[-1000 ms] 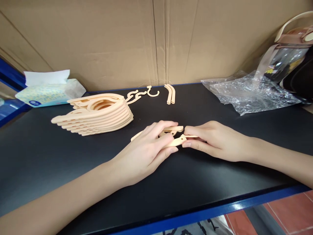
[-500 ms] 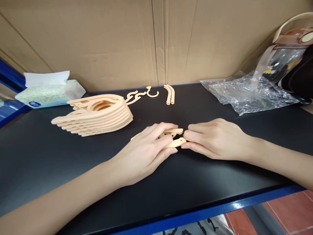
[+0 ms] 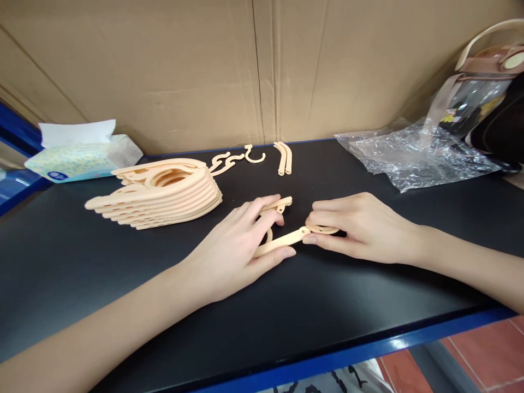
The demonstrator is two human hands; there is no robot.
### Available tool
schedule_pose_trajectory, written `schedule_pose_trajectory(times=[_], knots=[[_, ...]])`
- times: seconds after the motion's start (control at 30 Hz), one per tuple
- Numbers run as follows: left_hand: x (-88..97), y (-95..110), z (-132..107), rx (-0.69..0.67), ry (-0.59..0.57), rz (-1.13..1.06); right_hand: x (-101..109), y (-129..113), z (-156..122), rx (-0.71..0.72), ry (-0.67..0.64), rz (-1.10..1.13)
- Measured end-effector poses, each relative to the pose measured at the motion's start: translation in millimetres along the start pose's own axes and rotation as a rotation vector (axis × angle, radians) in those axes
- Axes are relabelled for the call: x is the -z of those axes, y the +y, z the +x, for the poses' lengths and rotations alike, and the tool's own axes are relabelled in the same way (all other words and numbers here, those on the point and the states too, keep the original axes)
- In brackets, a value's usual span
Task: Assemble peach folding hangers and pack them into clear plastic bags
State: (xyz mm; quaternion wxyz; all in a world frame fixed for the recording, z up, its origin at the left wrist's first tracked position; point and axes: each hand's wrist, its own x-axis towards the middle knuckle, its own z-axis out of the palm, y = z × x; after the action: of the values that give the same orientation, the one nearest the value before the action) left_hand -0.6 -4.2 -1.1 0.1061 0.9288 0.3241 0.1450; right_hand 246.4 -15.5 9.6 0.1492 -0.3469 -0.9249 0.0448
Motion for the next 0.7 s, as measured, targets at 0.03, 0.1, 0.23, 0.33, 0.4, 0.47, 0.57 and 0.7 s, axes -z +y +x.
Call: schedule_pose_trajectory(times=[0.03,0.1,0.23,0.33,0.4,0.47,0.57,0.7], knots=[[0.1,-0.9,0.2,0.007,-0.003,0.011,0.3,0.2,-0.1,-0.007,-0.002,0.004],[0.4,-1.8,0.5,0.0,-0.021,0.024,0.7,0.5,-0.4,-0.015,0.0,0.009],[0.1,-1.3,0.3,-0.024,-0.036,0.041,0.2,0.9,-0.6,0.006,0.008,0.023],[-0.8,-1.1,-0.8,-0.038,-0.018,0.046,0.1,1.2,-0.4,0.021,0.017,0.022],[-0.8,-1.2,-1.7,-0.047,-0.017,0.045,0.5,1.3,-0.3,0.026,0.012,0.018],[-0.3,-1.4,-2.4,-0.05,-0.018,0.045,0.7,1.1,-0.4,0.031,0.001,0.021],[0.6,-1.3,-2.3,-0.048,-0.015,0.044,0.5,0.7,-0.5,0.027,-0.008,0.033],[0.5,-0.8,-1.3,-0.036,-0.026,0.01,0.6,0.2,-1.6,0.009,-0.024,0.044]])
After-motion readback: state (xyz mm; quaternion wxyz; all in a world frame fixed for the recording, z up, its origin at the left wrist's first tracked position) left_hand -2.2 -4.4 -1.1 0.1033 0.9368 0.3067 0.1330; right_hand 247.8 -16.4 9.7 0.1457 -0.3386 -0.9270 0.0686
